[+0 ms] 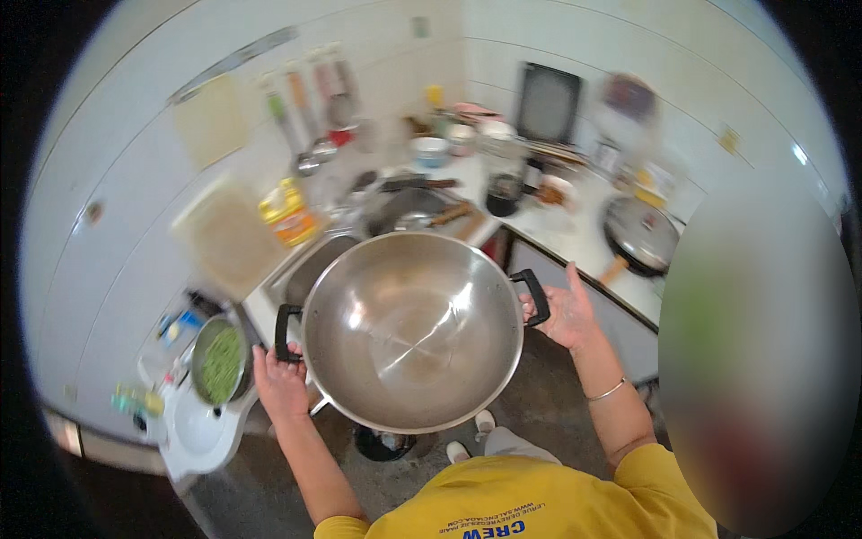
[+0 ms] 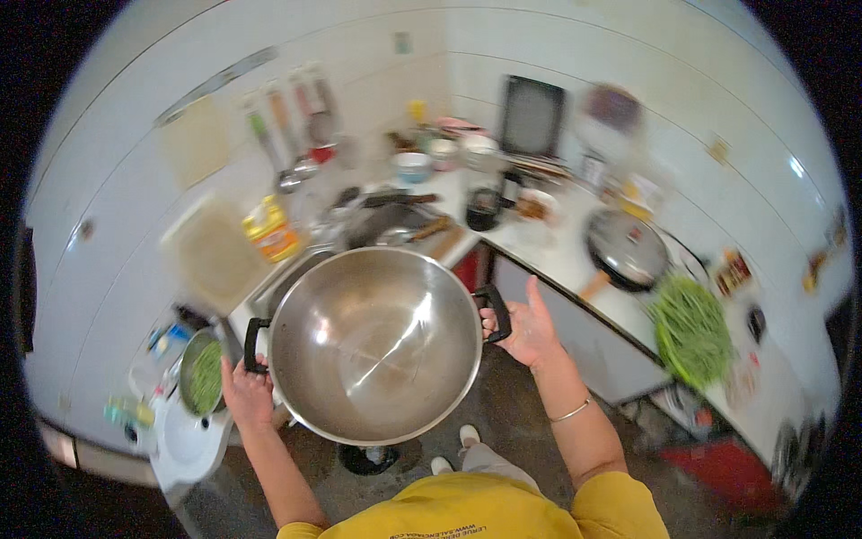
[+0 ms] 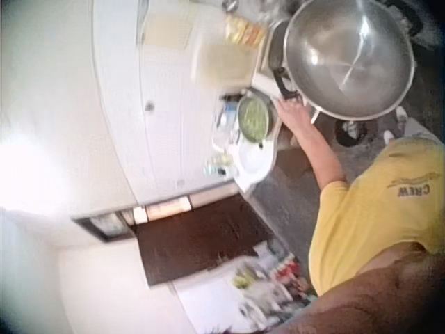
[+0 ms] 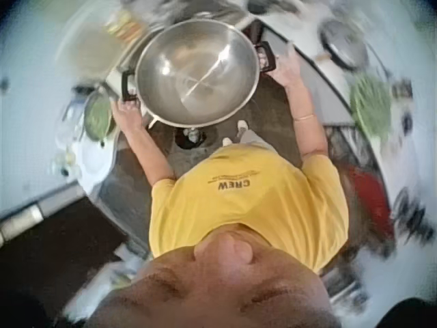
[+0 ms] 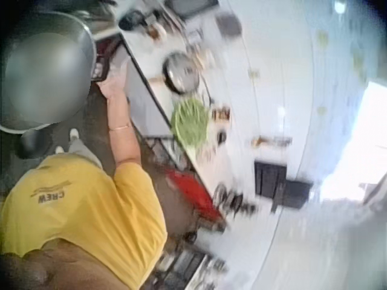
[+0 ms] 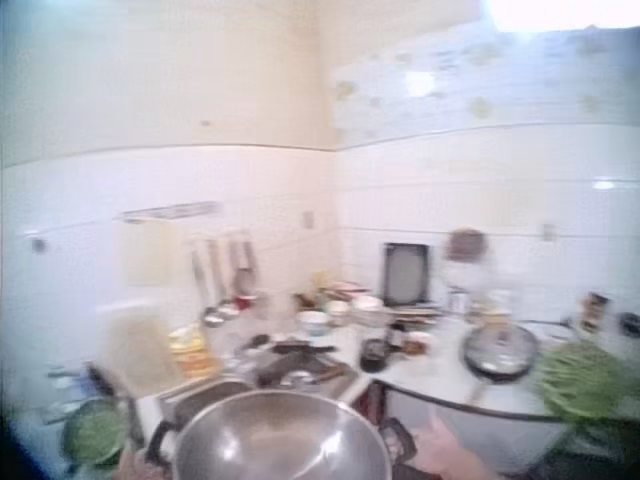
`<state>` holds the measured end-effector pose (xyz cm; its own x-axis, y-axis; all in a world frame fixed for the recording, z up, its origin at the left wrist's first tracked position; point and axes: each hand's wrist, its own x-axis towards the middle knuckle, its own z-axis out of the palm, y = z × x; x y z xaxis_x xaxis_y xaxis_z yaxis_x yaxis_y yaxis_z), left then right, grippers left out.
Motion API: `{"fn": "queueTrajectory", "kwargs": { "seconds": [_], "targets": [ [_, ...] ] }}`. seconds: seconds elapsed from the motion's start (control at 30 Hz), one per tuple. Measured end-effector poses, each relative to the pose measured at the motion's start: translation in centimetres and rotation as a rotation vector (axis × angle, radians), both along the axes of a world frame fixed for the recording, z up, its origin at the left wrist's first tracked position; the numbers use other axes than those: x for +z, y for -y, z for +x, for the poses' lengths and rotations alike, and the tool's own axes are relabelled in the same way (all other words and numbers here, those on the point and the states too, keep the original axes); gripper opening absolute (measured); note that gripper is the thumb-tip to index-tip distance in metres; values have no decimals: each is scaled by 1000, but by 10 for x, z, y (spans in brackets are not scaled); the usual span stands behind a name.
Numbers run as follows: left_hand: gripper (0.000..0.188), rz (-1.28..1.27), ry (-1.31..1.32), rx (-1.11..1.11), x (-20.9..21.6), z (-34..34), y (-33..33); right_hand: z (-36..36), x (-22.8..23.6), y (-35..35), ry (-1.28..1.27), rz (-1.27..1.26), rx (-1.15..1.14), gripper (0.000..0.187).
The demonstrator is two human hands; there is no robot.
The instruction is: The person picks up a long wooden pole, moves a large metal pot aside, and washes the pole in a sink using a cloth and running water, scrubbing its entire length repeatedly.
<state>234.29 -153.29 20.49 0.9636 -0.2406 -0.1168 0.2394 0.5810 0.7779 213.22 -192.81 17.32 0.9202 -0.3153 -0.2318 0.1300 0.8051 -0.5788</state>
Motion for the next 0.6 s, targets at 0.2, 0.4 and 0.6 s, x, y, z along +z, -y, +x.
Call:
{"fn": "queueTrajectory", "kwargs": {
  "seconds": [0.2,0.4,0.6],
  "targets": [
    [46,54,-37,-373,-29,-92,99,-200,-12,15,-175,-7,-364,87],
    [44,55,-43,-513,-22,-244,191,-401,-18,5,-135,8,-638,78],
    [43,-70,-54,-714,-14,-426,290,-613,-17,3,-100,-15,-890,76]
  ]
}}
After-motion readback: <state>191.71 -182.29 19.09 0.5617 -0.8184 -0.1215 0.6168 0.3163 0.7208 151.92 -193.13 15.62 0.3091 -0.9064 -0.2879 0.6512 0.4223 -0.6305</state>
